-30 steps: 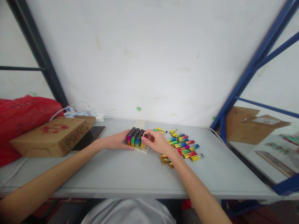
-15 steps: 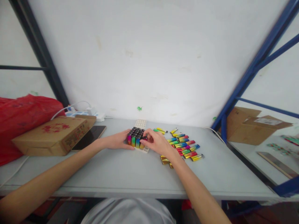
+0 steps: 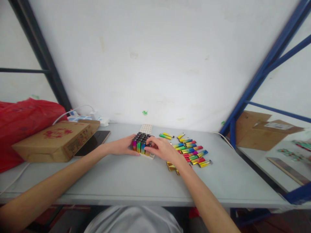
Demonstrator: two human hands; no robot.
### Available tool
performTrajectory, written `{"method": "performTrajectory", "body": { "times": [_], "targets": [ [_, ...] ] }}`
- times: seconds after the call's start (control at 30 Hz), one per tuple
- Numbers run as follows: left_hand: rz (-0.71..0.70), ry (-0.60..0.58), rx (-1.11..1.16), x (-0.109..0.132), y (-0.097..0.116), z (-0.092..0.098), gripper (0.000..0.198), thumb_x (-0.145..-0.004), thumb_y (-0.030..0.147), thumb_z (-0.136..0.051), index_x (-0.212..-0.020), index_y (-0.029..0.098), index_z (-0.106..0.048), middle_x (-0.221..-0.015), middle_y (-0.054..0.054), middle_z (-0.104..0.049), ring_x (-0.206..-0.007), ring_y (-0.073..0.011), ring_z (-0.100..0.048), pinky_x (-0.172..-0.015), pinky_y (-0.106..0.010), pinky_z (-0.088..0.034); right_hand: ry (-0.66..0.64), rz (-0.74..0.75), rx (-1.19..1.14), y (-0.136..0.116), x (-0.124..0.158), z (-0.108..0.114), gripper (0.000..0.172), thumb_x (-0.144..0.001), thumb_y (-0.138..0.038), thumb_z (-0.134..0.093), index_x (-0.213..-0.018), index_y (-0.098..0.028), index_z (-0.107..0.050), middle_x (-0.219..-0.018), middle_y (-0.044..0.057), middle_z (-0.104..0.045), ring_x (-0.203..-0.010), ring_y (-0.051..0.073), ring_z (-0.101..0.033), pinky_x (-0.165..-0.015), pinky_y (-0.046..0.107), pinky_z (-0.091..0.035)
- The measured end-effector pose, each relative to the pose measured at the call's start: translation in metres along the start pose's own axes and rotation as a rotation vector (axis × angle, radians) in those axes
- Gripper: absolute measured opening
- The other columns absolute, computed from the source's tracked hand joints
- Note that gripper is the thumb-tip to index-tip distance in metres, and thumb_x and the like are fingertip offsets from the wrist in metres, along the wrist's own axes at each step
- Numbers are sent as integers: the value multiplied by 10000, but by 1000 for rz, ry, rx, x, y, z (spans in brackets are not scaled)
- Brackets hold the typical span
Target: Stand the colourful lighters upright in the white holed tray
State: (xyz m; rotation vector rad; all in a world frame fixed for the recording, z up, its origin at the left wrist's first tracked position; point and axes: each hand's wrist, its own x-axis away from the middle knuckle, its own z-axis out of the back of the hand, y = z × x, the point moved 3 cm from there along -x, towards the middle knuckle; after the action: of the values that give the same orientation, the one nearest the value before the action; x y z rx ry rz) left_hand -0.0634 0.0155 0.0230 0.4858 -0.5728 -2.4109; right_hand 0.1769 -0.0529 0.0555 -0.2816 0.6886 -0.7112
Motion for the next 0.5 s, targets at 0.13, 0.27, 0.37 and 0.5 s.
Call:
{"method": "performTrajectory", "body": {
  "times": [0.13, 0.27, 0.37, 0.5],
  "targets": [
    [33, -38, 13, -1, -1, -1, 785, -805, 662, -824, -1417, 230, -592, -1344, -109, -649, -1235, -340, -638, -1132, -447, -492, 27, 4, -8, 0, -1, 3, 244, -1058, -454, -624, -1087, -227, -710, -793, -3, -709, -680, 159, -615, -664, 252, -450],
    [26, -46, 30, -2, -2, -1, 798, -800, 652, -830, -1439, 239, -588, -1375, -108, -644, -1269, -353, -624, -1159, -459, -471, 173, -40, 73, 7, 1, 21, 279, -1094, -423, -534, -1086, -211, -715, -778, 7, -704, -675, 169, -628, -678, 265, -460],
    [6, -47, 26, -3, -3, -1, 821, -819, 670, -811, -1473, 244, -557, -1402, -111, -632, -1294, -345, -613, -1170, -447, -460, 257, -96, 218, 23, 6, 40, 260, -1099, -380, -517, -1085, -203, -707, -740, 1, -679, -645, 172, -615, -682, 279, -450],
    [5, -51, 19, -3, -1, 0, 825, -815, 690, -801, -1460, 234, -564, -1411, -111, -629, -1302, -346, -613, -1183, -441, -451, 261, -176, 378, 59, 17, 61, 212, -1073, -261, -518, -1086, -179, -713, -861, 56, -720, -765, 202, -672, -766, 305, -488]
  ]
}}
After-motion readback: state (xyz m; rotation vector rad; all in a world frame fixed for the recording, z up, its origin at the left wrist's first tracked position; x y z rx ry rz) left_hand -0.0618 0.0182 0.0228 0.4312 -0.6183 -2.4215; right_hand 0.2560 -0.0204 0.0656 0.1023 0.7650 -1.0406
